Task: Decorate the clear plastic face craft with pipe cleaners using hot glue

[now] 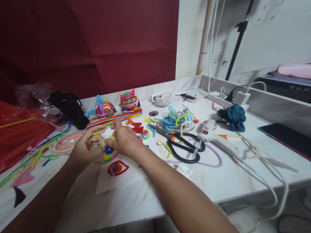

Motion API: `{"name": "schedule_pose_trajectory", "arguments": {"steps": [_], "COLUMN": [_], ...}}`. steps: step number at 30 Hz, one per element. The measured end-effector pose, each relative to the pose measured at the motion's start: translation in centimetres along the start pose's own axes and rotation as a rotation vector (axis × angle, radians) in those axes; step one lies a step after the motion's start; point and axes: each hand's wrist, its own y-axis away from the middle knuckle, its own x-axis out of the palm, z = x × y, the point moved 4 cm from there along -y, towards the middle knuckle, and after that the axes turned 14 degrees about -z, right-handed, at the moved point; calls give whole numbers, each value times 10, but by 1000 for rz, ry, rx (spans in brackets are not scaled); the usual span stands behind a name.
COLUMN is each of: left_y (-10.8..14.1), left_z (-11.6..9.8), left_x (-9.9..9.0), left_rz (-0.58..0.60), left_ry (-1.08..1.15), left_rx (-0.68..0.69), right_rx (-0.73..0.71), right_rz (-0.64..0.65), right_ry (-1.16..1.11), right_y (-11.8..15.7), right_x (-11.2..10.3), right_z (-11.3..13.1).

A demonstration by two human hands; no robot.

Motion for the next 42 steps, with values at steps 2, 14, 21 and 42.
{"name": "schedule_pose_trajectory", "arguments": {"steps": [2,14,21,42], "left_y": [-1,-1,2,-1], "left_z": [0,2,7,7], "left_x": [0,2,4,-8], "left_rz": [-6,-15,34,168], "left_ry": [-5,12,29,102], "left_rx": [13,3,8,-50], "right_rx": [-4,-28,-30,13], "right_rz": [4,5,-17,-16], "right_ry": [0,-41,-57,-126], "right_y": [0,-1,3,5], "right_x": [0,7,10,11], "right_z": [0,-8,-18,-21]}}
